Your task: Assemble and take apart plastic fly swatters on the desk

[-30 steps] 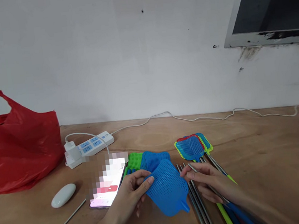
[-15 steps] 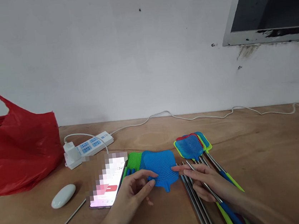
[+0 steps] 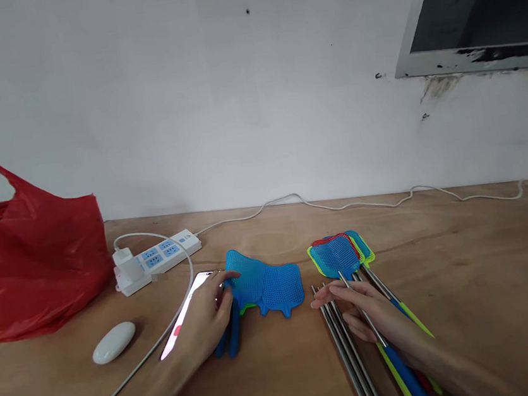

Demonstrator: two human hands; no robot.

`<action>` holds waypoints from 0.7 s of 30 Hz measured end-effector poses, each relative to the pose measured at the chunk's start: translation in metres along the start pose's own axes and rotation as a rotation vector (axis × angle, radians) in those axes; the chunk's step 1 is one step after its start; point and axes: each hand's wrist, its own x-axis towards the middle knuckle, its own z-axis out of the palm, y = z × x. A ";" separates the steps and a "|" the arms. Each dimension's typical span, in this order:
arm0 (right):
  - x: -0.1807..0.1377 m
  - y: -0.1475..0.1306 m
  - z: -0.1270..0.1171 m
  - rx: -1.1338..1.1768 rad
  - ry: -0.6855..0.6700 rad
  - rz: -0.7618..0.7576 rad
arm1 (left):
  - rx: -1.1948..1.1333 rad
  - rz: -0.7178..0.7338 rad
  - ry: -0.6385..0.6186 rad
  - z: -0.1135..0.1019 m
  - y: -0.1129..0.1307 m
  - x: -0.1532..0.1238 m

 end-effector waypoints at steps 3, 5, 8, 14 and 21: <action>0.000 0.001 0.000 0.007 -0.004 0.008 | 0.186 0.024 0.000 0.000 0.003 -0.002; -0.001 -0.001 0.000 0.008 -0.002 0.003 | 0.313 0.009 -0.014 0.001 0.008 -0.004; -0.002 -0.005 0.001 0.002 0.003 -0.023 | 0.413 -0.021 -0.072 0.002 0.013 -0.006; -0.004 -0.006 0.002 0.006 -0.011 -0.045 | 0.536 0.006 -0.098 0.005 0.009 -0.008; -0.006 -0.006 0.001 0.019 -0.007 -0.021 | 0.469 0.277 -0.019 0.007 0.009 -0.008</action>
